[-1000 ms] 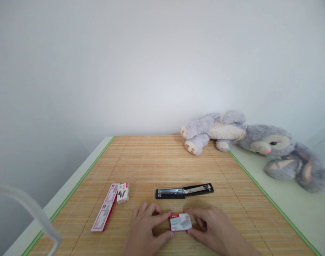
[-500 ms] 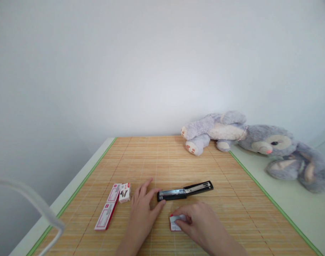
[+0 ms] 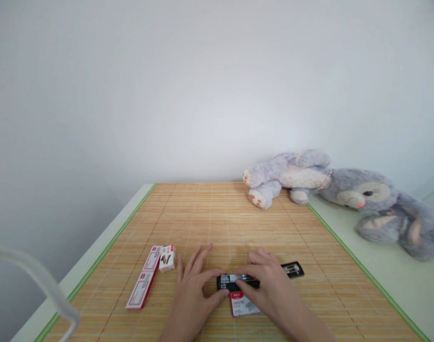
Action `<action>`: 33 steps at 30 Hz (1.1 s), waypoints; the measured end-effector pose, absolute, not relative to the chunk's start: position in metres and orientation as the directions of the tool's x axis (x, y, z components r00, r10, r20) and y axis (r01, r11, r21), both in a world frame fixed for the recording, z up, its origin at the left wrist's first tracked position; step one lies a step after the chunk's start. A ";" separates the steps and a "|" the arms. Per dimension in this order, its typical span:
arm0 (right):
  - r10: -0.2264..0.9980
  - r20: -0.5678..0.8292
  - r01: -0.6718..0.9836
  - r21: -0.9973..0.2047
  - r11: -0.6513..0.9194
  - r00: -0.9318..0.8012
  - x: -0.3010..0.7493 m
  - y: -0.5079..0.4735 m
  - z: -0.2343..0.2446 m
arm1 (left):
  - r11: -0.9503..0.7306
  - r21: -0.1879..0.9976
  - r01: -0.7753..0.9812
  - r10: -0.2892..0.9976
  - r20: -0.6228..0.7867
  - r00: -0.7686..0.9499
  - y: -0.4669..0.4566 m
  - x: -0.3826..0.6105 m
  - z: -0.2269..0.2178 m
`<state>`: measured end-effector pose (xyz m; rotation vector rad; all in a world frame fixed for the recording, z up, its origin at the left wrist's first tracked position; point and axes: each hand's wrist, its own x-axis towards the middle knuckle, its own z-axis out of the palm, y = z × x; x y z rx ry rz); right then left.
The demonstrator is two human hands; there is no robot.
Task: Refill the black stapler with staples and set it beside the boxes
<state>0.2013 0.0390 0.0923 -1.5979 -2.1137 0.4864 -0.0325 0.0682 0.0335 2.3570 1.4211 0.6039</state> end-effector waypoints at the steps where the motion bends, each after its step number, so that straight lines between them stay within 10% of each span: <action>1: 0.963 0.132 0.807 -0.526 0.268 -0.234 0.201 0.039 0.092 | -0.450 0.479 0.754 0.891 0.187 0.413 0.069 -0.032 0.034; 33: 0.965 0.192 0.882 -0.404 0.242 -0.176 0.316 0.026 0.109 | -0.414 0.511 0.754 0.906 0.145 0.398 0.070 -0.032 0.036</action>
